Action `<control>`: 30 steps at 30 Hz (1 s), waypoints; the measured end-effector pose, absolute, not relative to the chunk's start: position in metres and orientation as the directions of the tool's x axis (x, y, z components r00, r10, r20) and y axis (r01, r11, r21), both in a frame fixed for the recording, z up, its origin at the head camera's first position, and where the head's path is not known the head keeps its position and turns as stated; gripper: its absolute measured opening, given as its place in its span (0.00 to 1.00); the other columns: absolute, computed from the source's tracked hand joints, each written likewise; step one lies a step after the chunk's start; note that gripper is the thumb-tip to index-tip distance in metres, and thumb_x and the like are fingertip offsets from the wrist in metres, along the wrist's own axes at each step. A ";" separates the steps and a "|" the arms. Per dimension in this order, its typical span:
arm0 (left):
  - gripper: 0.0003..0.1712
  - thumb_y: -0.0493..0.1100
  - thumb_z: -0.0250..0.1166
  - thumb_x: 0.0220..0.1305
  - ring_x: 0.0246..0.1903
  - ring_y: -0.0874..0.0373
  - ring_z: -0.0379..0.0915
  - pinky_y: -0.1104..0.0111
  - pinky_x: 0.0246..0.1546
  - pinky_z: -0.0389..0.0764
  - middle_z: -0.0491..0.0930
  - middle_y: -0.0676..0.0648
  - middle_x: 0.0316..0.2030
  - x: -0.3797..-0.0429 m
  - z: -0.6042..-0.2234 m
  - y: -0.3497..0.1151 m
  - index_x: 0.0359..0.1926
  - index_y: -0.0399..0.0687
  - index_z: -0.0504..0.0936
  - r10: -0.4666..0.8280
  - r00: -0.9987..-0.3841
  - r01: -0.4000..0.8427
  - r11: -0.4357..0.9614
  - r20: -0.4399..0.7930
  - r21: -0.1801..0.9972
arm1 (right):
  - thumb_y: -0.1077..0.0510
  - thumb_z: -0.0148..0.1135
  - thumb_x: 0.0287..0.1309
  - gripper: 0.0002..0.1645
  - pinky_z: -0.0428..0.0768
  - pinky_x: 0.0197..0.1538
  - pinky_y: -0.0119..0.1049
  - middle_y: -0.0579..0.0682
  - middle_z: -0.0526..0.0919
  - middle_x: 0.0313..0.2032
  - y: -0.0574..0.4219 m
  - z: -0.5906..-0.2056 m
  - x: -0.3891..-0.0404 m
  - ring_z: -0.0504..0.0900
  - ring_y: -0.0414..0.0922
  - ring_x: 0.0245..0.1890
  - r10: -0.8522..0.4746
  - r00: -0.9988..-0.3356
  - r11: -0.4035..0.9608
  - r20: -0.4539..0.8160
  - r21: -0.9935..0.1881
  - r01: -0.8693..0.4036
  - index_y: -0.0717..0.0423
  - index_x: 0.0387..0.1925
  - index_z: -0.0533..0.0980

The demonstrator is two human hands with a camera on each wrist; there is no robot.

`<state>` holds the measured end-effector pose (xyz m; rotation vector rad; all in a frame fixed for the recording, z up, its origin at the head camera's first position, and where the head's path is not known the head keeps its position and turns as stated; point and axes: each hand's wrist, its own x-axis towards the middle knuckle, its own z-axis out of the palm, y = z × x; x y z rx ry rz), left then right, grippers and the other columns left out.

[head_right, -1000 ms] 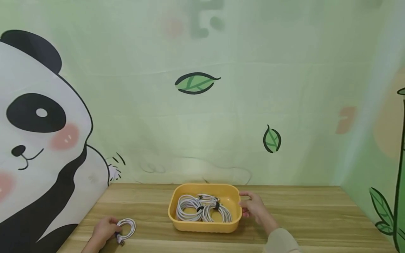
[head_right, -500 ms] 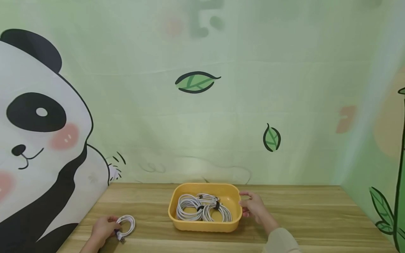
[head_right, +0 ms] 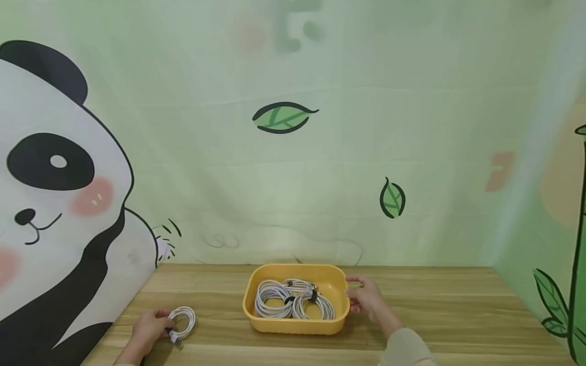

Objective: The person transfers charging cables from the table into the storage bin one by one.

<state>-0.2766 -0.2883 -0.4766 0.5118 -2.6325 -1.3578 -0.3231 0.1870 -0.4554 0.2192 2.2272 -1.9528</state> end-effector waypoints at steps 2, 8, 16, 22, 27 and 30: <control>0.16 0.32 0.60 0.41 0.22 0.58 0.69 0.71 0.22 0.70 0.75 0.40 0.28 -0.277 -0.475 -0.287 0.35 0.27 0.74 -0.360 -0.932 -0.240 0.527 -0.041 0.815 | 0.67 0.50 0.54 0.24 0.72 0.21 0.30 0.53 0.72 0.26 0.187 -0.455 -0.323 0.71 0.40 0.18 -0.004 -0.975 0.134 -0.223 -0.966 0.220 0.62 0.55 0.63; 0.16 0.32 0.60 0.42 0.20 0.59 0.68 0.71 0.21 0.71 0.74 0.40 0.27 -0.278 -0.473 -0.284 0.35 0.26 0.73 -0.355 -0.934 -0.222 0.495 -0.038 0.840 | 0.68 0.50 0.54 0.24 0.72 0.21 0.30 0.51 0.71 0.25 0.187 -0.455 -0.324 0.70 0.40 0.18 -0.007 -0.976 0.132 -0.219 -0.967 0.216 0.62 0.55 0.63; 0.18 0.32 0.60 0.42 0.22 0.58 0.69 0.71 0.22 0.72 0.74 0.39 0.29 -0.281 -0.472 -0.281 0.38 0.27 0.73 -0.349 -0.936 -0.221 0.496 -0.041 0.840 | 0.69 0.49 0.53 0.24 0.72 0.21 0.30 0.52 0.71 0.24 0.187 -0.456 -0.325 0.70 0.40 0.17 -0.006 -0.977 0.127 -0.215 -0.969 0.213 0.63 0.54 0.63; 0.18 0.30 0.59 0.44 0.28 0.55 0.72 0.67 0.28 0.78 0.73 0.36 0.32 -0.282 -0.468 -0.277 0.39 0.25 0.72 -0.338 -0.940 -0.213 0.453 -0.055 0.866 | 0.69 0.49 0.53 0.24 0.72 0.21 0.30 0.52 0.71 0.25 0.187 -0.456 -0.325 0.70 0.41 0.18 0.000 -0.976 0.134 -0.216 -0.968 0.214 0.63 0.54 0.63; 0.18 0.29 0.58 0.45 0.29 0.55 0.73 0.67 0.29 0.79 0.73 0.35 0.33 -0.283 -0.466 -0.274 0.40 0.24 0.71 -0.328 -0.943 -0.203 0.419 -0.062 0.885 | 0.69 0.50 0.53 0.23 0.71 0.20 0.29 0.51 0.70 0.24 0.186 -0.456 -0.325 0.69 0.40 0.17 0.003 -0.977 0.129 -0.214 -0.969 0.213 0.63 0.54 0.63; 0.18 0.29 0.58 0.45 0.27 0.58 0.72 0.67 0.28 0.79 0.73 0.36 0.33 -0.284 -0.466 -0.273 0.40 0.24 0.71 -0.325 -0.943 -0.203 0.406 -0.067 0.891 | 0.68 0.50 0.53 0.24 0.71 0.20 0.29 0.50 0.70 0.23 0.187 -0.456 -0.325 0.70 0.40 0.17 0.000 -0.976 0.129 -0.216 -0.968 0.214 0.63 0.54 0.63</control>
